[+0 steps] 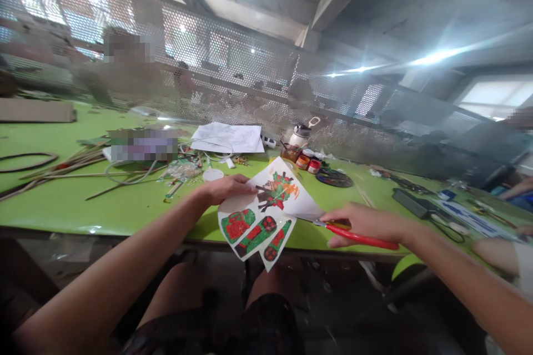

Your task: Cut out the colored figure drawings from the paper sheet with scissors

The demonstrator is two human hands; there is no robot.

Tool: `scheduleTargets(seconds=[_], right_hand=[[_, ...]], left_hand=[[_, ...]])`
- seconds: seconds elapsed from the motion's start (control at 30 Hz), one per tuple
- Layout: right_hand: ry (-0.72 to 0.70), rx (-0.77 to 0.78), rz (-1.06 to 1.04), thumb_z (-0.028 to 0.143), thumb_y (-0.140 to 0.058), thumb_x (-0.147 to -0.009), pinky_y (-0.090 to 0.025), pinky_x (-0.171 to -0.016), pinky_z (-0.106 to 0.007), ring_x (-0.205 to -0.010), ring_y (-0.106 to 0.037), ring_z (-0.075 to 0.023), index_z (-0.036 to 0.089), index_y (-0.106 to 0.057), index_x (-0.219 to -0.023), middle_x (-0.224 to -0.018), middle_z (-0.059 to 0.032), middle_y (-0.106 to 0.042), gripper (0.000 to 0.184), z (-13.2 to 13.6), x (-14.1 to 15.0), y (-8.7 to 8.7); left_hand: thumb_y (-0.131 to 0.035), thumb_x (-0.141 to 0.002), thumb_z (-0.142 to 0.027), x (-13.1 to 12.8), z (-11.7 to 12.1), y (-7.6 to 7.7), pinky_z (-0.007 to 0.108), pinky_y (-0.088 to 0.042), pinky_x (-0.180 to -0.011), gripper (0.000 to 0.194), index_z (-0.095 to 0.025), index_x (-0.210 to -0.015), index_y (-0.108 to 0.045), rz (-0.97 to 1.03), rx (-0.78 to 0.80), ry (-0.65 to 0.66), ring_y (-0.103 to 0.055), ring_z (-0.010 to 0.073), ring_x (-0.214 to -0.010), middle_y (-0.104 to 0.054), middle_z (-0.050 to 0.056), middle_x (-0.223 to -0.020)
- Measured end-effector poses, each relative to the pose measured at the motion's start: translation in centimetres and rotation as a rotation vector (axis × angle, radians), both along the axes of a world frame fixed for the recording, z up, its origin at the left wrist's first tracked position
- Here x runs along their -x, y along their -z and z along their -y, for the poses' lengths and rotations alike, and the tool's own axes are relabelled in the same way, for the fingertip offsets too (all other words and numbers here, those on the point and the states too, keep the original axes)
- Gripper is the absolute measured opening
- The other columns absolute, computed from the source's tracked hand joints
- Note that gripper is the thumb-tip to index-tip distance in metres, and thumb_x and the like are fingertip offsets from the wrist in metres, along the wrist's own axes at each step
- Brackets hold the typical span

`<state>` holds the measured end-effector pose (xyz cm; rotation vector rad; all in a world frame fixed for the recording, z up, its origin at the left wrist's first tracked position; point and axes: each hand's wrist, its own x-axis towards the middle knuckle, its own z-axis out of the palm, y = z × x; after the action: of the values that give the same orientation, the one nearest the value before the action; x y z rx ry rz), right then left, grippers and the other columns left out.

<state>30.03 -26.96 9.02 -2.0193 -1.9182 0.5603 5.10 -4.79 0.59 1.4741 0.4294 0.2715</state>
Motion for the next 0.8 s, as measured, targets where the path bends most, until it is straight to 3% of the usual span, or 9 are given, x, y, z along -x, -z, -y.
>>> scheduleTargets(seconds=[0.13,0.2,0.33,0.47,0.67,0.8], right_hand=[[-0.117,0.153,0.113,0.033,-0.07,-0.076,-0.047,-0.079,-0.029,-0.091,-0.07,-0.0254,0.016,-0.072,-0.117,-0.105,-0.011,-0.077,0.044,-0.2,-0.2,0.1],[-0.156,0.208,0.134,0.034,-0.072,-0.076,-0.045,-0.088,-0.031,-0.102,-0.067,-0.0287,0.019,-0.071,-0.12,-0.116,-0.0111,-0.073,0.046,-0.6,-0.5,0.1],[-0.234,0.327,0.162,0.04,-0.078,-0.069,-0.047,-0.09,-0.036,-0.105,-0.065,-0.0343,0.02,-0.067,-0.125,-0.12,-0.0128,-0.071,0.06,-1.6,-1.1,0.0],[-0.258,0.357,0.188,0.047,-0.075,-0.073,-0.047,-0.09,-0.037,-0.105,-0.064,-0.0349,0.015,-0.066,-0.126,-0.121,-0.0146,-0.07,0.063,-1.9,-0.7,-0.2],[-0.278,0.344,0.226,0.053,-0.071,-0.074,-0.049,-0.072,-0.032,-0.084,-0.068,-0.0312,0.01,-0.071,-0.118,-0.1,-0.0126,-0.077,0.061,-1.6,0.7,-0.3],[-0.257,0.323,0.238,0.053,-0.07,-0.075,-0.049,-0.081,-0.033,-0.094,-0.067,-0.0321,0.01,-0.066,-0.125,-0.112,-0.0155,-0.073,0.066,-1.5,0.7,-0.2]], left_hand=[[-0.071,-0.075,-0.032,-0.2,0.4,-0.1,0.022,-0.04,-0.036,0.021,-0.012,-0.068,-0.071,-0.046,-0.007,0.029,-0.059,0.0146,-0.04,-0.068,0.007,-0.058],[-0.072,-0.074,-0.034,-0.3,0.4,-0.1,0.021,-0.039,-0.036,0.022,-0.012,-0.07,-0.07,-0.064,-0.007,0.046,-0.058,0.0135,-0.04,-0.068,0.006,-0.058],[-0.074,-0.071,-0.039,-0.3,-0.1,0.2,0.021,-0.04,-0.038,0.028,-0.012,-0.071,-0.069,-0.089,-0.01,0.072,-0.059,0.0133,-0.042,-0.067,0.004,-0.057],[-0.075,-0.07,-0.042,-0.2,-0.5,0.3,0.021,-0.04,-0.039,0.031,-0.011,-0.071,-0.068,-0.104,-0.017,0.091,-0.059,0.0127,-0.043,-0.066,0.003,-0.057],[-0.073,-0.071,-0.037,-0.2,-0.7,0.3,0.023,-0.04,-0.041,0.026,-0.012,-0.073,-0.069,-0.106,-0.031,0.108,-0.06,0.0142,-0.046,-0.068,0.004,-0.059],[-0.072,-0.072,-0.037,-0.3,-0.7,0.4,0.023,-0.04,-0.041,0.025,-0.012,-0.072,-0.069,-0.111,-0.033,0.116,-0.06,0.0144,-0.046,-0.067,0.004,-0.059]])
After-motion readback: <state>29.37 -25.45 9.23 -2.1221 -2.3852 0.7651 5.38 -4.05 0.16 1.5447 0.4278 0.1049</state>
